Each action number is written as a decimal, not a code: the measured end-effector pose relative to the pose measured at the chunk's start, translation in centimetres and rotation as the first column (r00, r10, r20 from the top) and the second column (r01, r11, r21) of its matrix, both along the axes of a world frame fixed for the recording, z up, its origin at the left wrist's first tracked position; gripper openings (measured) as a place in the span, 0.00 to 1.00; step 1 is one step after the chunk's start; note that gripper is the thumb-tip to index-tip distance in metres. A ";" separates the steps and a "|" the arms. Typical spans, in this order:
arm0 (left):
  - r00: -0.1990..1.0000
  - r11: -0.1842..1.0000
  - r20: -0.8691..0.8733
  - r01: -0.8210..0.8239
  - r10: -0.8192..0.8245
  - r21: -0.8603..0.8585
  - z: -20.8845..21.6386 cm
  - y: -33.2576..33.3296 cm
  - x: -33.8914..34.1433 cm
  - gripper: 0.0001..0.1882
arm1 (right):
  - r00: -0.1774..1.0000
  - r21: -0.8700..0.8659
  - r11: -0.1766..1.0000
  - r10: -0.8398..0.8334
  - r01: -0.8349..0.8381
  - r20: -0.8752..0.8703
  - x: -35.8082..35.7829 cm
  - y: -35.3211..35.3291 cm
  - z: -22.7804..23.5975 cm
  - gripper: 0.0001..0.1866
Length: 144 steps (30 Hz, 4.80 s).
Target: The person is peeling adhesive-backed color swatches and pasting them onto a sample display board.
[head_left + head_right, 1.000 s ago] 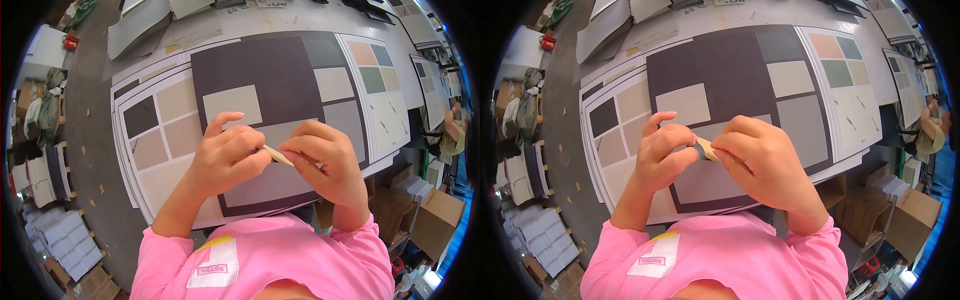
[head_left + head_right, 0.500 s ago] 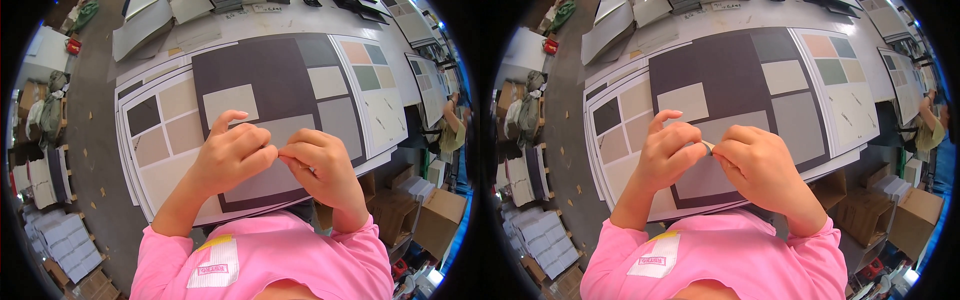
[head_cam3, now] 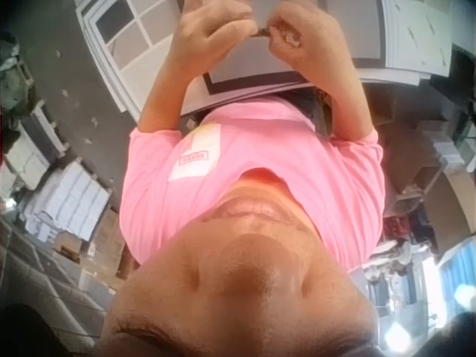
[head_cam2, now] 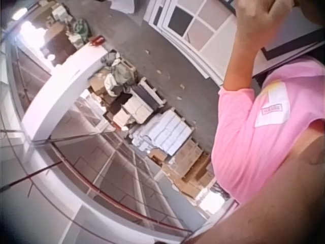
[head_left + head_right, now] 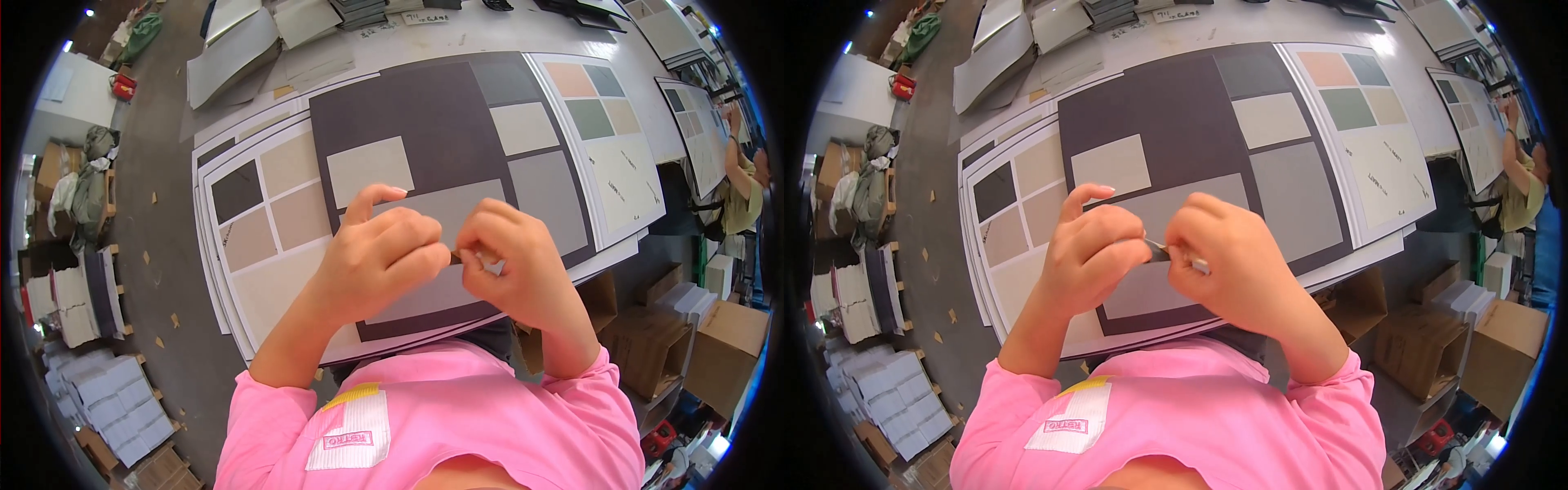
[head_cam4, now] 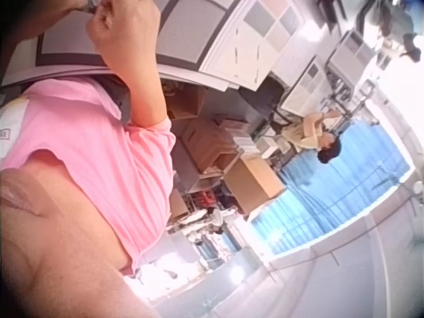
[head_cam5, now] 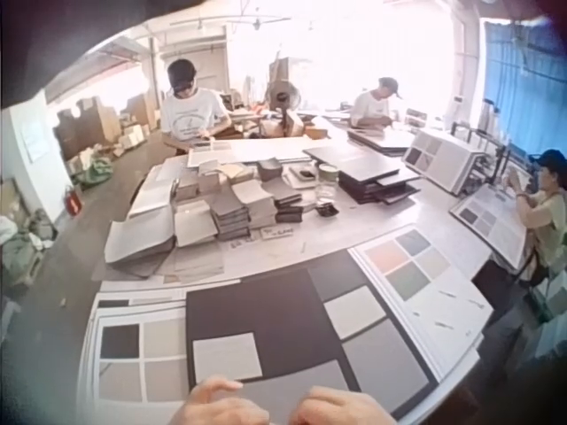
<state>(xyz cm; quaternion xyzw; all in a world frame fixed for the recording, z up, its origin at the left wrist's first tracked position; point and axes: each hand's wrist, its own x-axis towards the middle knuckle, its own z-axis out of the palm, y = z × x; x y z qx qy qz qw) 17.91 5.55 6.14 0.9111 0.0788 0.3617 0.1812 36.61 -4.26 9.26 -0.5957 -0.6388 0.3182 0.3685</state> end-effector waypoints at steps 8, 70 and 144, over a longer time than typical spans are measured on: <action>0.938 0.985 0.324 0.075 -0.123 0.158 -0.5 -3.3 -0.1 0.04 | 0.700 -0.332 0.765 -0.641 0.552 -0.314 5.2 -5.7 -3.6 0.04; 0.860 0.394 -0.341 -0.484 0.380 -0.781 -7.6 16.8 -3.7 0.12 | 0.984 -0.568 0.804 -0.157 0.175 0.081 1.5 22.2 -7.7 0.11; 0.693 0.887 -0.628 -0.461 0.356 -0.007 -9.0 12.9 2.2 0.42 | 0.687 0.310 0.852 -0.523 0.422 0.504 12.1 32.4 -10.7 0.18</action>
